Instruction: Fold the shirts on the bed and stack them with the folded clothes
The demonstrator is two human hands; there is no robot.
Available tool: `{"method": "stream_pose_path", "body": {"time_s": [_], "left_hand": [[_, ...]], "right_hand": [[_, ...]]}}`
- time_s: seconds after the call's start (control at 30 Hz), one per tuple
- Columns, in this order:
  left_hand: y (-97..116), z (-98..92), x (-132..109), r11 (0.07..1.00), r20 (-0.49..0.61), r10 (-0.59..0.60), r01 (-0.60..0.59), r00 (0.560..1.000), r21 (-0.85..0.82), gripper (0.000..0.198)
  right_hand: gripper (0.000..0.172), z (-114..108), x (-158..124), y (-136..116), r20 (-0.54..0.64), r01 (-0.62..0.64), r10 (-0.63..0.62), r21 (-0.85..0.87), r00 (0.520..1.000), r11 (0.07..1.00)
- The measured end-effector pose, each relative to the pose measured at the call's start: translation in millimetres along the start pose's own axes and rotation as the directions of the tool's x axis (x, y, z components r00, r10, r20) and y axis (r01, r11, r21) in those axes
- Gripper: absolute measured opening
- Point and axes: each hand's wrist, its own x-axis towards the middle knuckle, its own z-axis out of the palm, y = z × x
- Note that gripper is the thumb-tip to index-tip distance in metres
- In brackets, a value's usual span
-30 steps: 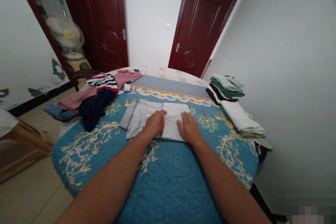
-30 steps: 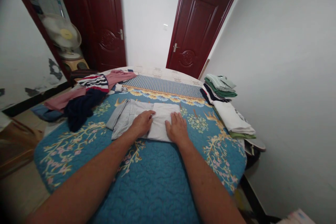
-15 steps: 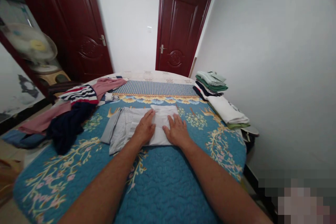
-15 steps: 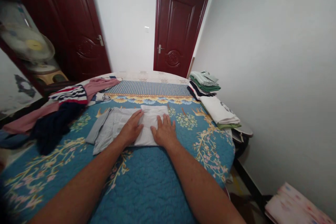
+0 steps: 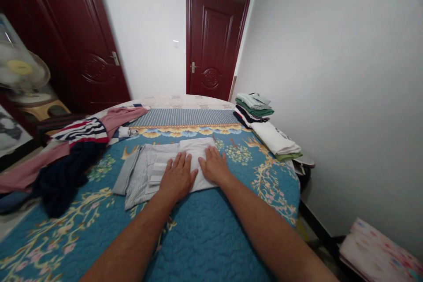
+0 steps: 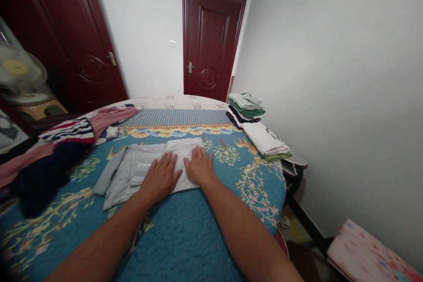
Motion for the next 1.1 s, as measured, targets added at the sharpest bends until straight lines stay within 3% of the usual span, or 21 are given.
{"method": "stream_pose_path", "body": {"time_s": [0.1,0.27,0.6,0.83,1.1], "left_hand": [[0,-2.4,0,0.998,0.029,-0.064,0.063,0.998,0.03,0.072],[-1,-1.6,1,0.997,0.022,-0.073,0.073,0.997,0.022,0.073],[0,-2.2,1,0.996,0.048,-0.094,0.093,0.994,0.01,0.075],[2,-4.8,0,0.995,0.059,-0.1,0.1,0.993,0.001,0.077],[2,-4.4,-1,0.994,0.041,-0.1,0.101,0.994,-0.032,0.077]], "right_hand": [[0.079,3,20,-2,0.013,-0.039,0.04,-0.005,0.999,0.999],[0.088,9,49,-4,0.002,-0.08,0.08,-0.01,0.997,0.997],[0.078,8,77,1,-0.052,-0.117,0.117,0.001,0.992,0.993],[0.077,7,56,-1,-0.147,-0.135,0.135,0.005,0.98,0.991],[0.079,6,-7,20,-0.104,-0.096,0.091,-0.044,0.99,0.994]]}}
